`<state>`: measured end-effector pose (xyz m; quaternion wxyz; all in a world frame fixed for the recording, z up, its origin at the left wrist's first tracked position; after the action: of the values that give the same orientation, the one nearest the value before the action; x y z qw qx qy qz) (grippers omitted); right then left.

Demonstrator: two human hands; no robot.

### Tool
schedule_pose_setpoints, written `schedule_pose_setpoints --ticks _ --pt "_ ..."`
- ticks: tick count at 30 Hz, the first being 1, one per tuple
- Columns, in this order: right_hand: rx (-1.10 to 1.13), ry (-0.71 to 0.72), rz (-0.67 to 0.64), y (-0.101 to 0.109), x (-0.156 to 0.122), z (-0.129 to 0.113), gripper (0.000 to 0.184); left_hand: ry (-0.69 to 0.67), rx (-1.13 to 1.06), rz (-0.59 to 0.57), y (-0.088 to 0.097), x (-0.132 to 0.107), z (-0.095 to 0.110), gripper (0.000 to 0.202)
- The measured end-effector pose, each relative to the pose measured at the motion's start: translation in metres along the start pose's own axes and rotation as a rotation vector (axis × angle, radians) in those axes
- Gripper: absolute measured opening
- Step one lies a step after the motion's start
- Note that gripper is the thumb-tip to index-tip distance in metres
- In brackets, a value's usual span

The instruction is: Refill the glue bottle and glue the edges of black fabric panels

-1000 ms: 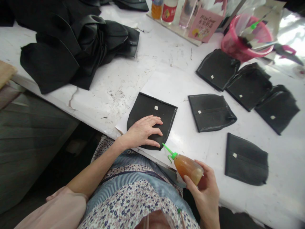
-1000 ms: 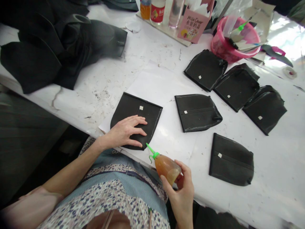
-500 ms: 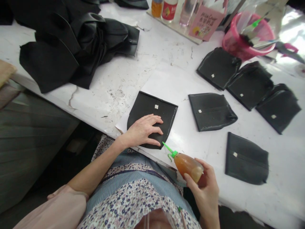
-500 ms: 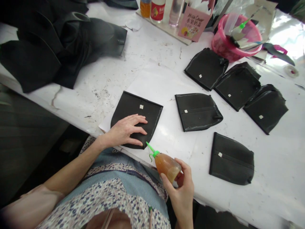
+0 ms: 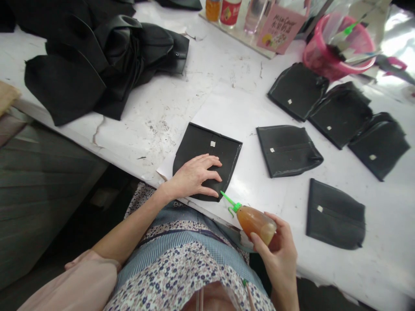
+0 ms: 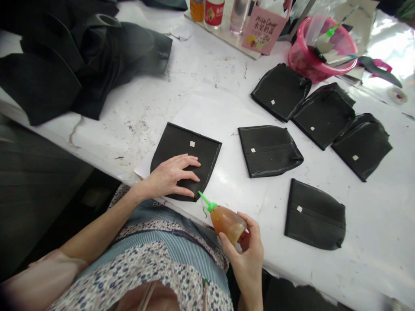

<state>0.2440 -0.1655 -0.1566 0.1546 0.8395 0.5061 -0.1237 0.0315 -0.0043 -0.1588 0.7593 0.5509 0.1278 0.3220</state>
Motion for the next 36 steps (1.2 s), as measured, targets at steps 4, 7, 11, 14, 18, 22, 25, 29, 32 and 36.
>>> schedule_pose_setpoints --ticks 4,7,11,14,18,22,25,29,32,36 --pt "0.022 0.009 0.023 0.0003 0.0007 0.0001 0.057 0.002 -0.007 -0.002 -0.0002 0.0003 -0.0001 0.039" --pt "0.032 0.012 0.033 0.0001 0.0009 0.0002 0.057 0.006 -0.013 -0.002 -0.0004 0.0002 -0.0007 0.039" --pt "0.03 0.003 0.021 -0.0002 0.0012 0.0014 0.056 0.005 -0.006 -0.007 -0.0009 0.0 -0.001 0.04" --pt "0.018 -0.006 0.01 0.0 0.0014 0.0028 0.056 0.005 -0.002 -0.007 -0.001 -0.0001 -0.0012 0.04" --pt "0.029 -0.008 0.007 0.0001 0.0019 0.0039 0.056 0.006 -0.002 -0.005 -0.0015 -0.0002 -0.0014 0.04" --pt "0.022 -0.011 0.001 0.0001 0.0025 0.0042 0.057 0.009 -0.004 -0.004 -0.002 -0.0002 -0.0017 0.04" --pt "0.016 -0.013 -0.008 -0.0003 0.0026 0.0039 0.057 0.008 -0.001 -0.006 -0.002 -0.0002 -0.0018 0.04" --pt "0.016 -0.013 -0.004 -0.0015 0.0023 0.0039 0.056 0.01 -0.009 -0.003 -0.0014 -0.0001 -0.0019 0.039" --pt "0.025 -0.008 0.017 -0.0012 0.0023 0.0041 0.057 0.011 -0.019 0.003 -0.0011 -0.0001 -0.0021 0.039" --pt "0.038 -0.016 0.029 -0.0009 0.0025 0.0062 0.058 0.01 -0.009 0.003 -0.0017 0.0 -0.0021 0.04"
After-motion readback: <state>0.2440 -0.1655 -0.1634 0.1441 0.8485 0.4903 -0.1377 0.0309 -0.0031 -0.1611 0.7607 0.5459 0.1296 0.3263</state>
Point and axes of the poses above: each hand's wrist, its own x-axis towards the middle knuckle, its own y-axis out of the back of the hand, z = x × y, the point moved 9 cm from there along x, towards the middle knuckle, and after that the axes turned 14 degrees about x, right-handed, at the moved point
